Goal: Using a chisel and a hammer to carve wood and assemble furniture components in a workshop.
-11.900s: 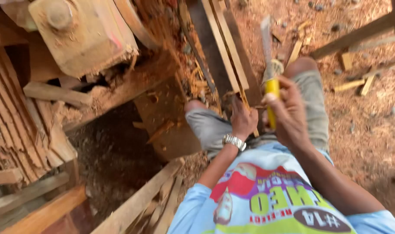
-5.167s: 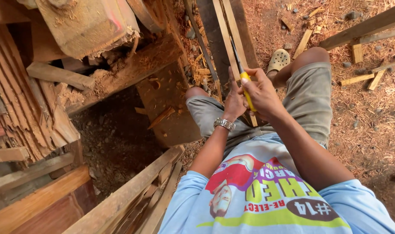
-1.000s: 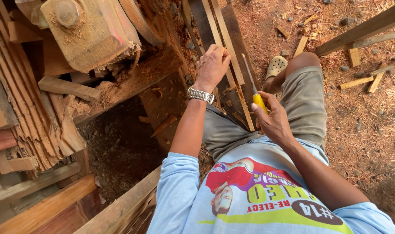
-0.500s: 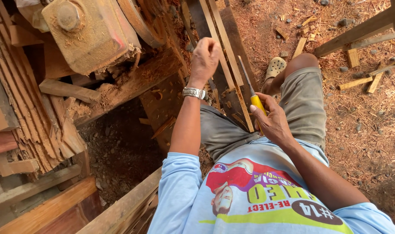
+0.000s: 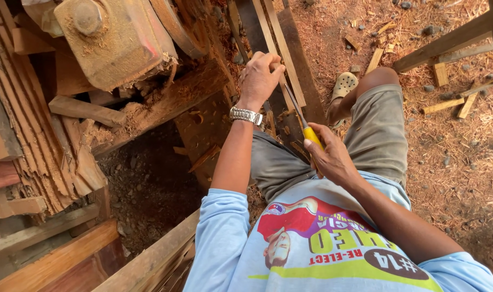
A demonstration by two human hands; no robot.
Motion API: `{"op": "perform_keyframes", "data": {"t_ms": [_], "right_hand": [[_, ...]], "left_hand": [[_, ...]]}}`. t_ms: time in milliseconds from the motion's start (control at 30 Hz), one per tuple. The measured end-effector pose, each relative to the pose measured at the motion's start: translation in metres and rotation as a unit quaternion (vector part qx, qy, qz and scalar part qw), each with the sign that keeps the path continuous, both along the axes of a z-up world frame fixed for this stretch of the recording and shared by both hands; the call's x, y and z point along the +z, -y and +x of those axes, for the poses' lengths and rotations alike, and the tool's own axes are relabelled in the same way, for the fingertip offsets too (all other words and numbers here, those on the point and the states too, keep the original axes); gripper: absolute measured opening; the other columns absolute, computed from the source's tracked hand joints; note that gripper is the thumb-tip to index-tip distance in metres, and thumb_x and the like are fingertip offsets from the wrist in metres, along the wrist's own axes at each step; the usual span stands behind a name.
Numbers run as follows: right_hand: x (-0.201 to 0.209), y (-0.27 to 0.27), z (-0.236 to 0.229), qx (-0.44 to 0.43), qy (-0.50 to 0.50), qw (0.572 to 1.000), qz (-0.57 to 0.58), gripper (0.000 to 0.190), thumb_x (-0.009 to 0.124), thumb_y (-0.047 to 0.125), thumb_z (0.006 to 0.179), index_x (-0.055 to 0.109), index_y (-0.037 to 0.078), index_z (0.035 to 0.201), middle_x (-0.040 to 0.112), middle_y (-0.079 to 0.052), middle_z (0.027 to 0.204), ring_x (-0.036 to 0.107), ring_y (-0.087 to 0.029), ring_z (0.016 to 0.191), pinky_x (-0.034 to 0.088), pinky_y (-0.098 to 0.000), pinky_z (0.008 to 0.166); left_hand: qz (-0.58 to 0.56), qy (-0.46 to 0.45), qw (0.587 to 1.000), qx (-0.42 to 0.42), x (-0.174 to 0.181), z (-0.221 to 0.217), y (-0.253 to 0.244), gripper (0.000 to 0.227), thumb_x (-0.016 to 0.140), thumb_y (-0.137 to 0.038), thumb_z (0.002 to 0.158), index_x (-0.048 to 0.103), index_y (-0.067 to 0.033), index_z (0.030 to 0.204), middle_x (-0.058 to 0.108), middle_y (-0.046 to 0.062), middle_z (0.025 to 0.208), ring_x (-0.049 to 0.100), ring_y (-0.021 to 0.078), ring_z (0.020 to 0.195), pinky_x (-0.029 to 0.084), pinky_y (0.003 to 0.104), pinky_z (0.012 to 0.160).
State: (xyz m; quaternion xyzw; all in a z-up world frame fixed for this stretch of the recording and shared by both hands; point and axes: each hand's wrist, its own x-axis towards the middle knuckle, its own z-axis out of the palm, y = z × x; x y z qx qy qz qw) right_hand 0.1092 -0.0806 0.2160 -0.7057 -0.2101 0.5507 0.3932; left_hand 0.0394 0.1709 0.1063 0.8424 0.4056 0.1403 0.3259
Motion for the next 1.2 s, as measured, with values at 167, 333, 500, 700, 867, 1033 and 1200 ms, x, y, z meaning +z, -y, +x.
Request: {"op": "perform_keyframes", "data": {"t_ms": [167,333,500,700,867,1033,1200], "right_hand": [[-0.003,0.003,-0.002,-0.014,-0.024,1.0,-0.007,0.051,0.059,0.022,0.097,0.048,0.006,0.144,0.059,-0.008,0.076,0.054,-0.011,0.049,0.045,-0.0287,0.035],[-0.007,0.003,-0.003,-0.027,-0.051,0.998,0.0,0.051,0.058,0.021,0.098,0.046,0.004,0.144,0.059,-0.009,0.084,0.054,-0.012,0.052,0.045,-0.0286,0.035],[-0.027,-0.001,-0.007,-0.074,-0.172,0.982,0.011,0.05,0.052,0.026,0.101,0.041,0.005,0.145,0.057,-0.008,0.101,0.055,-0.011,0.059,0.047,-0.0275,0.036],[-0.038,-0.011,-0.015,-0.11,-0.198,0.974,0.02,0.05,0.051,0.028,0.103,0.038,0.007,0.146,0.056,-0.008,0.102,0.056,-0.012,0.059,0.048,-0.0273,0.037],[-0.056,-0.031,-0.003,-0.116,-0.193,0.973,0.048,0.048,0.052,0.027,0.104,0.041,0.006,0.145,0.058,-0.007,0.1,0.056,-0.012,0.059,0.046,-0.0266,0.036],[-0.058,-0.051,0.008,-0.128,-0.231,0.962,0.067,0.044,0.054,0.026,0.105,0.046,0.003,0.142,0.058,-0.007,0.1,0.056,-0.011,0.058,0.046,-0.0249,0.036],[-0.07,-0.05,0.005,-0.139,-0.232,0.958,0.091,0.049,0.055,0.025,0.104,0.043,0.006,0.148,0.06,-0.007,0.1,0.056,-0.01,0.057,0.045,-0.0235,0.036]], "left_hand": [[0.0,-0.038,0.999,-0.002,-0.017,0.008,-0.009,0.014,0.081,-0.024,0.085,0.072,-0.0135,0.087,0.069,0.0,0.089,0.063,0.008,0.066,0.051,0.021,0.056],[0.01,-0.054,0.998,-0.027,-0.036,0.013,-0.013,0.012,0.077,-0.024,0.09,0.071,-0.0138,0.086,0.068,0.0,0.091,0.062,0.0077,0.066,0.052,0.02,0.056],[0.041,-0.04,0.998,-0.039,-0.045,0.008,-0.002,0.013,0.067,-0.022,0.098,0.064,-0.0103,0.094,0.064,0.004,0.091,0.06,0.0117,0.063,0.051,0.022,0.054],[0.088,-0.013,0.995,-0.045,-0.043,0.006,0.001,0.015,0.063,-0.023,0.101,0.061,-0.0088,0.097,0.06,0.005,0.094,0.061,0.0098,0.063,0.054,0.021,0.052],[0.058,-0.023,0.997,-0.041,-0.048,0.005,0.002,0.015,0.06,-0.023,0.103,0.059,-0.0087,0.098,0.059,0.005,0.095,0.062,0.011,0.064,0.055,0.021,0.052],[0.077,-0.005,0.996,-0.038,-0.032,0.001,0.004,0.014,0.059,-0.023,0.103,0.058,-0.0096,0.098,0.059,0.004,0.096,0.063,0.0107,0.066,0.055,0.021,0.054],[0.115,0.001,0.992,-0.044,-0.042,0.005,0.002,0.014,0.06,-0.022,0.102,0.058,-0.009,0.098,0.059,0.004,0.095,0.061,0.0105,0.064,0.053,0.022,0.053]]}}
